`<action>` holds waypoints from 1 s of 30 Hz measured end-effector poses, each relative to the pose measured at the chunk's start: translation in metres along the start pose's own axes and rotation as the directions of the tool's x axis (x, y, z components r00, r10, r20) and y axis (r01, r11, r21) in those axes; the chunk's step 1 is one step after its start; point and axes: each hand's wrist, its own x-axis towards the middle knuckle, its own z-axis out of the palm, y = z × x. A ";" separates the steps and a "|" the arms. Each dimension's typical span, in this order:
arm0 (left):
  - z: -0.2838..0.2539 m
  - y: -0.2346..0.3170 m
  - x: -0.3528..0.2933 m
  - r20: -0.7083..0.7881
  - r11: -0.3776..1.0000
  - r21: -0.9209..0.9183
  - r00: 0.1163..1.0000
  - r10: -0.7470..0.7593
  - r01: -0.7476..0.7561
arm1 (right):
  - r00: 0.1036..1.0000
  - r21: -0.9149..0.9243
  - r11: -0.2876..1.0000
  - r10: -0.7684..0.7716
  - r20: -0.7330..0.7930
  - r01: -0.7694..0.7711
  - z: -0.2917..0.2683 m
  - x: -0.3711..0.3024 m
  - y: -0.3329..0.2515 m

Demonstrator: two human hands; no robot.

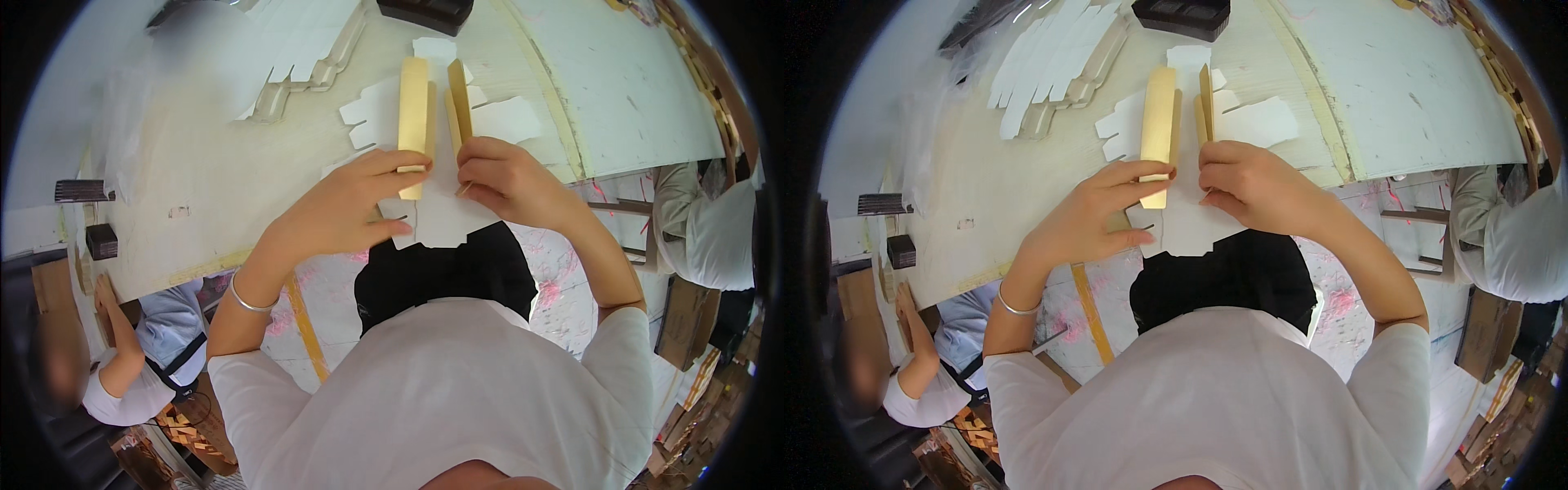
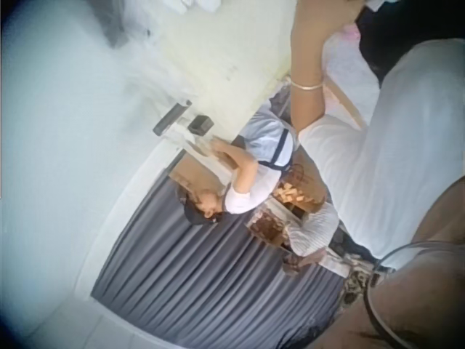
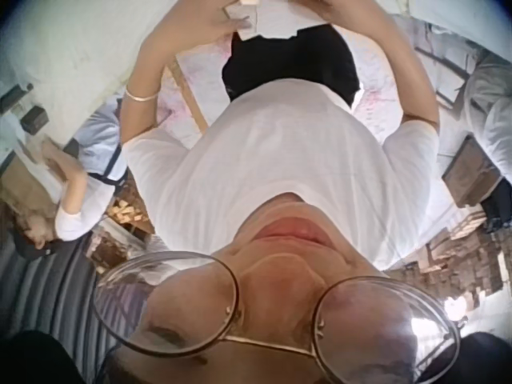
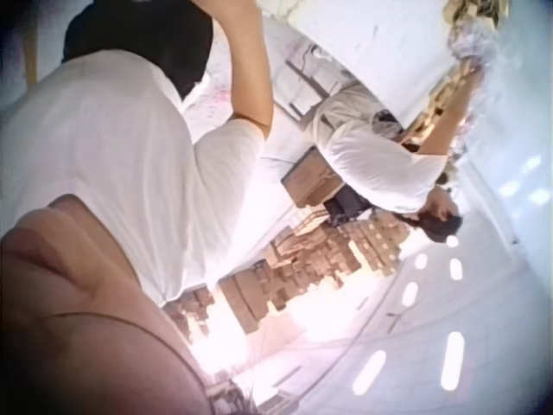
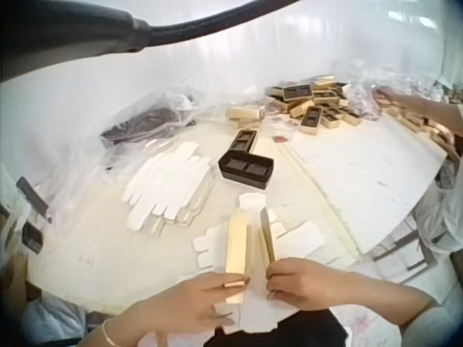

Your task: The person folds flat cardboard pieces into rectangular boxes and places dark rectangular inserts inside them. The person repeats this process multiple times, stacking the finished boxes on the table.

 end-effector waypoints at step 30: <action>0.025 0.017 0.010 -0.034 0.793 -0.556 0.946 -0.322 0.250 | 0.896 0.234 0.970 0.161 -0.413 -0.067 0.039 -0.014 -0.020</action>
